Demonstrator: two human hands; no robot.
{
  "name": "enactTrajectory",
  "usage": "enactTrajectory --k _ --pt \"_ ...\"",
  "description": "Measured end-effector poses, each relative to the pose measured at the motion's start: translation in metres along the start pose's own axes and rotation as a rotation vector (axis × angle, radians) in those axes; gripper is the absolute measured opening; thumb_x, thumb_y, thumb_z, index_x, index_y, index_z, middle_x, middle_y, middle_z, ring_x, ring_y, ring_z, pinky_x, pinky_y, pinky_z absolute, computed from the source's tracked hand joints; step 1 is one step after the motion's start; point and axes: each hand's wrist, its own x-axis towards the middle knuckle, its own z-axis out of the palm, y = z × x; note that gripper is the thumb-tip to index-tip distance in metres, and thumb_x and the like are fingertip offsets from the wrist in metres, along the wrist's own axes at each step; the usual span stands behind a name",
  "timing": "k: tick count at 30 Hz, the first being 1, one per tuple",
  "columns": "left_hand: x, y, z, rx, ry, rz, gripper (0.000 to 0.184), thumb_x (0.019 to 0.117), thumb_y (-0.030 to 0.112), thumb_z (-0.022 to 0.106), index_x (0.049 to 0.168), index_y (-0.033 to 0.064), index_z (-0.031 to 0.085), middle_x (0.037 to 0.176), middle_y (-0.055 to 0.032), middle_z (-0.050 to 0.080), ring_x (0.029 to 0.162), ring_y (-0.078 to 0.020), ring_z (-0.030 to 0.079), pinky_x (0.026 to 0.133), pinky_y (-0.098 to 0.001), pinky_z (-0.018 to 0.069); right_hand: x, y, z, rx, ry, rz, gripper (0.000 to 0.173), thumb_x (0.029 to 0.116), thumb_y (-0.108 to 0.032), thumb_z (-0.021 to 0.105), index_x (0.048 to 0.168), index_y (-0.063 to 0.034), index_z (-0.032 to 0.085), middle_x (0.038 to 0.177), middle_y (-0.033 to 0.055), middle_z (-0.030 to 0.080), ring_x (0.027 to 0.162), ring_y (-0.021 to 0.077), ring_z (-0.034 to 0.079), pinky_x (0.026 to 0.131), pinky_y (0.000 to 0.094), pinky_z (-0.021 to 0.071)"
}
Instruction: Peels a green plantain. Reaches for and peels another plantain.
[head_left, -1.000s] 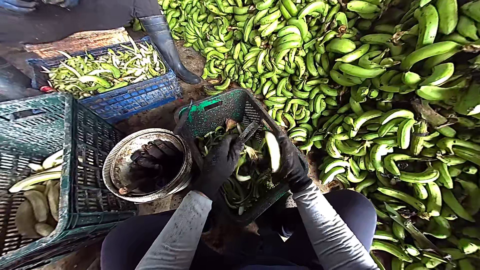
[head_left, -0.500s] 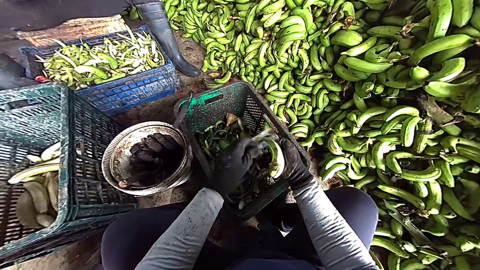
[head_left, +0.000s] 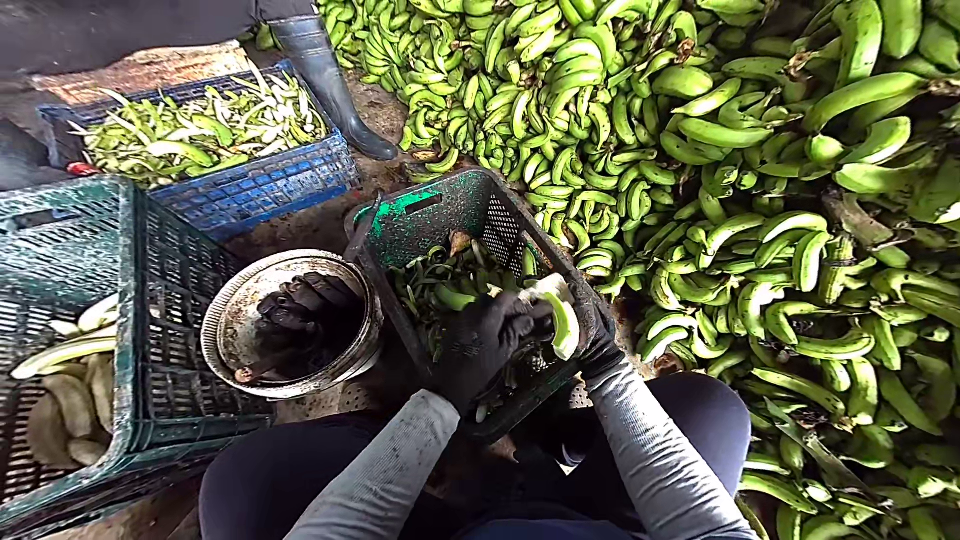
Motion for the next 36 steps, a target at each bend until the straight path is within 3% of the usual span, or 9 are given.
enactTrajectory --k 5,10,13,17,21,24,28,31,36 --pt "0.014 -0.029 -0.027 -0.123 0.034 -0.259 0.039 0.1058 0.030 0.056 0.135 0.0050 0.058 0.117 -0.0159 0.069 0.100 -0.0270 0.070 0.091 -0.0527 0.0555 0.005 -0.003 0.001 0.191 0.059 0.101 0.036 0.1057 -0.027 0.036 0.104 -0.0067 0.066 0.071 0.0024 0.066 0.058 0.0092 0.062 0.054 0.0258 0.0560" --pt "0.004 -0.021 -0.032 -0.085 0.010 0.057 0.037 0.1008 0.028 0.062 0.130 0.0059 0.063 0.107 -0.0103 0.071 0.090 -0.0188 0.070 0.083 -0.0431 0.0599 0.009 -0.008 -0.003 0.339 0.206 0.247 0.046 0.1084 -0.036 0.027 0.106 -0.0078 0.063 0.076 0.0052 0.066 0.064 0.0141 0.065 0.057 0.0313 0.0577" --pt "-0.004 -0.018 -0.016 0.047 0.011 0.336 0.040 0.0976 0.042 0.063 0.123 0.0120 0.071 0.098 -0.0106 0.072 0.087 -0.0250 0.071 0.076 -0.0457 0.0603 0.001 -0.008 -0.009 0.187 0.100 0.119 0.034 0.1076 -0.021 0.031 0.113 -0.0080 0.062 0.090 0.0025 0.070 0.081 0.0102 0.068 0.074 0.0289 0.0597" --pt "-0.013 -0.005 -0.006 0.151 -0.018 0.477 0.043 0.0987 0.049 0.057 0.126 0.0184 0.072 0.100 -0.0163 0.071 0.088 -0.0330 0.070 0.074 -0.0499 0.0580 0.001 -0.007 -0.012 0.032 0.162 0.162 0.034 0.1094 -0.019 0.032 0.117 -0.0004 0.060 0.084 0.0051 0.067 0.072 0.0090 0.065 0.066 0.0253 0.0575" --pt "-0.011 -0.007 0.004 0.072 -0.035 0.327 0.038 0.0980 0.041 0.062 0.123 0.0137 0.072 0.101 -0.0130 0.073 0.089 -0.0293 0.073 0.076 -0.0482 0.0605 -0.009 -0.004 -0.004 -0.346 0.040 0.037 0.021 0.0960 -0.005 0.055 0.112 0.0029 0.065 0.089 0.0027 0.068 0.080 0.0028 0.063 0.077 0.0216 0.0553" --pt "-0.002 -0.013 -0.008 -0.080 -0.051 0.069 0.035 0.1010 0.029 0.063 0.127 0.0056 0.066 0.106 -0.0123 0.072 0.094 -0.0248 0.072 0.086 -0.0488 0.0593 -0.010 -0.001 0.007 -0.085 -0.018 0.120 0.026 0.1053 -0.013 0.038 0.104 -0.0073 0.064 0.081 -0.0022 0.068 0.073 0.0021 0.064 0.068 0.0209 0.0569" --pt "-0.001 -0.009 -0.043 -0.132 0.016 0.019 0.040 0.1035 0.028 0.058 0.137 0.0061 0.059 0.116 -0.0118 0.069 0.096 -0.0183 0.070 0.088 -0.0417 0.0589 -0.005 -0.010 -0.007 -0.535 0.111 0.037 0.031 0.1050 -0.012 0.045 0.129 -0.0027 0.062 0.109 0.0077 0.069 0.095 0.0096 0.065 0.087 0.0292 0.0551" --pt "-0.009 -0.013 -0.059 0.090 -0.256 -0.072 0.032 0.1040 0.033 0.057 0.123 0.0088 0.066 0.105 -0.0114 0.070 0.092 -0.0248 0.070 0.084 -0.0489 0.0585 0.005 -0.006 -0.026 -1.019 0.207 0.086 0.039 0.1076 -0.015 0.043 0.142 -0.0011 0.054 0.139 0.0206 0.059 0.129 0.0279 0.056 0.111 0.0475 0.0433" --pt "-0.030 0.014 -0.063 0.354 -1.033 -0.465 0.049 0.1036 0.042 0.055 0.136 0.0050 0.060 0.132 -0.0260 0.061 0.127 -0.0462 0.056 0.101 -0.0676 0.0426 0.030 0.018 0.009 -1.357 0.163 0.325 0.045 0.1076 -0.009 0.040 0.150 0.0084 0.039 0.155 0.0281 0.041 0.147 0.0368 0.036 0.122 0.0468 0.0278"
